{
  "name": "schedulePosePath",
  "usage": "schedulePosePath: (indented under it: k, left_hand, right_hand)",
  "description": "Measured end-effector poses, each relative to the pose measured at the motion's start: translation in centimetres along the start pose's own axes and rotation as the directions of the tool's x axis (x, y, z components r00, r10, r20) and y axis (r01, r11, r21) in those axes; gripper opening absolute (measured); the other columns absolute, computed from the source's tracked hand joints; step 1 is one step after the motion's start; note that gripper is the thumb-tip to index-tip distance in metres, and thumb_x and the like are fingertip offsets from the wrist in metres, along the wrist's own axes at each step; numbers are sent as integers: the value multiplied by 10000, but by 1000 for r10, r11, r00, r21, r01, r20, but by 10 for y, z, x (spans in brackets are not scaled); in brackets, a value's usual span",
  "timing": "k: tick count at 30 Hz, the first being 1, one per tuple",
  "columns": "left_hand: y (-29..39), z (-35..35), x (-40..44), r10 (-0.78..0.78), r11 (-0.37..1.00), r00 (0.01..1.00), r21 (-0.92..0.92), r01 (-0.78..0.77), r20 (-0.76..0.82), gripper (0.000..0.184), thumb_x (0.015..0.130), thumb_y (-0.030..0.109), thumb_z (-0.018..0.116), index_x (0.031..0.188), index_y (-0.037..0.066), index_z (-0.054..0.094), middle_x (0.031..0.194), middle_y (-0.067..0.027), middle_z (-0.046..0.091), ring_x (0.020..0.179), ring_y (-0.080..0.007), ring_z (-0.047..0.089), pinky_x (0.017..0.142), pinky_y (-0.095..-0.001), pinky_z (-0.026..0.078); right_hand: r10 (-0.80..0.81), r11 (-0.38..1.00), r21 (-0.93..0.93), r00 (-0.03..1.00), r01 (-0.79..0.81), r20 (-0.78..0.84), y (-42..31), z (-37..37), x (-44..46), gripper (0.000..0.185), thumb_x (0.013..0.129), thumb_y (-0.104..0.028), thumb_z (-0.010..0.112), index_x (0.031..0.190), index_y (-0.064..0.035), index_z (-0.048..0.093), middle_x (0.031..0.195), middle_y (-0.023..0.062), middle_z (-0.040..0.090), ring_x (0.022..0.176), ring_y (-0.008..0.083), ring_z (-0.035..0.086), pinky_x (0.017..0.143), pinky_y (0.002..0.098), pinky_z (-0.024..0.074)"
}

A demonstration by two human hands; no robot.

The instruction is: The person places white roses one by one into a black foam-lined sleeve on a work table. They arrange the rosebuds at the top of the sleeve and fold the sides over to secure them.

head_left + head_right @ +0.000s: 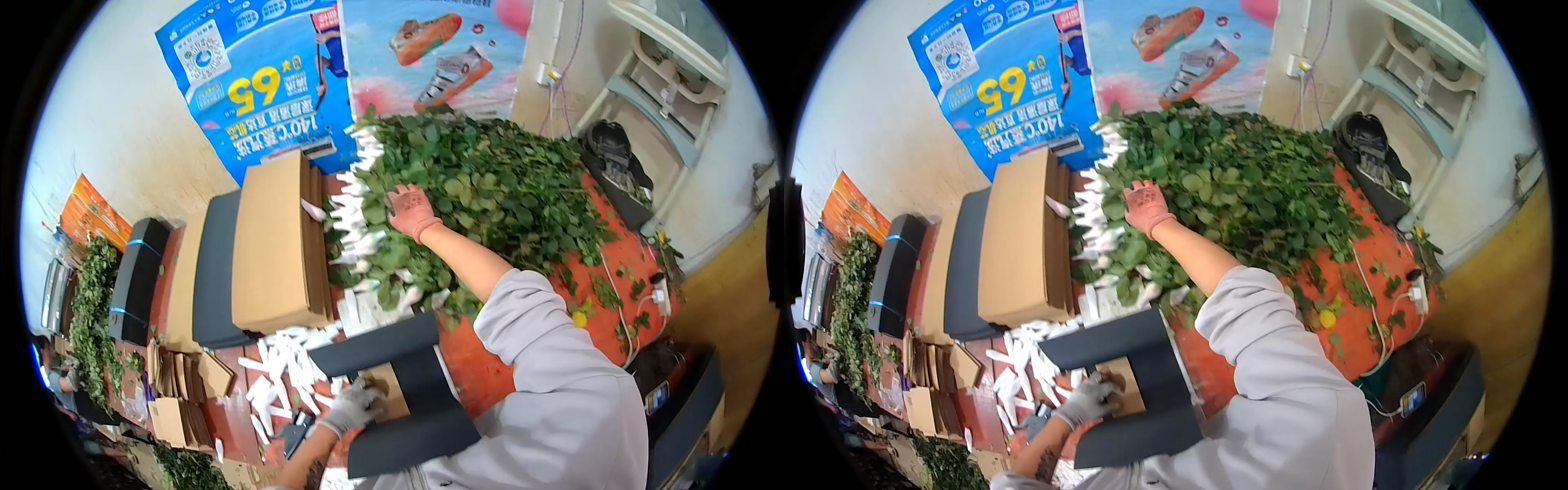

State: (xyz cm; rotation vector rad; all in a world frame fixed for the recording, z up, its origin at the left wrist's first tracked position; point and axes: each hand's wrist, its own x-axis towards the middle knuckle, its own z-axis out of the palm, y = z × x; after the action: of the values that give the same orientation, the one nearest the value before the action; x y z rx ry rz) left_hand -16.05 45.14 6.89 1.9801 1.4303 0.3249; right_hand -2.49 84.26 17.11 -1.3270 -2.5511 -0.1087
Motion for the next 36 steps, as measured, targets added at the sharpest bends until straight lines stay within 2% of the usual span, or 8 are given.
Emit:
schedulePosePath:
  k: [8,12,19,23,27,31,32,36]
  left_hand:
    - [1,2,2,-101,995,995,24,100,27,398,761,319,635,1101,119,575,1145,-170,487,1050,-343,516,871,-402,443]
    - [-6,4,0,-45,999,998,3,44,33,427,768,331,628,1122,101,564,1160,-175,482,1057,-353,507,883,-395,430]
    - [-6,-18,1,-19,983,1000,-182,21,14,439,796,313,614,1162,80,546,1118,-172,522,1032,-328,532,878,-376,435]
    - [14,-45,-8,-213,944,973,-237,229,93,451,829,327,592,1199,76,529,1053,-161,572,934,-297,595,817,-329,470]
    - [21,-43,-30,-223,934,975,-288,210,-12,468,850,344,564,1220,63,509,1128,-192,552,969,-285,583,835,-357,454]
    - [60,-39,-56,-496,767,857,-535,355,-142,456,881,287,530,1235,4,479,1129,-167,567,1046,-230,551,894,-336,436]
    - [59,-30,-64,-494,752,845,-589,296,-206,436,883,266,525,1231,7,484,1117,-160,576,1048,-225,550,902,-331,432]
    - [67,-13,-98,-540,749,746,-626,215,-390,386,882,206,515,1217,14,497,1090,-128,587,1018,-200,554,887,-320,433]
  right_hand:
    - [185,981,-36,847,-193,499,28,19,80,706,664,-489,654,1232,-109,479,1314,132,385,1171,320,407,973,392,363]
    - [40,995,-94,755,29,655,27,2,78,642,702,-465,599,1230,-116,490,1329,122,388,1177,302,418,991,385,346]
    - [-223,945,-128,880,300,418,42,14,27,335,788,-197,449,1074,-51,545,1153,154,530,1052,302,524,924,398,382]
    - [-140,990,-10,989,141,53,58,-1,44,294,761,-146,490,1032,-49,548,1131,169,535,993,305,554,853,364,440]
    - [-36,998,-41,988,43,148,49,-6,61,520,756,-275,528,1225,-57,477,1281,187,449,1186,286,445,994,367,356]
    - [-343,863,-181,811,471,475,84,96,121,503,917,-358,348,1276,-25,460,1183,102,575,1216,212,433,1085,352,252]
    - [-288,443,-500,646,744,707,87,116,141,475,929,-302,344,1301,-20,431,1158,96,588,1122,211,519,1044,352,315]
    - [-286,958,124,859,258,425,112,103,151,668,698,-254,650,1289,-28,438,1244,210,508,1124,316,521,931,381,428]
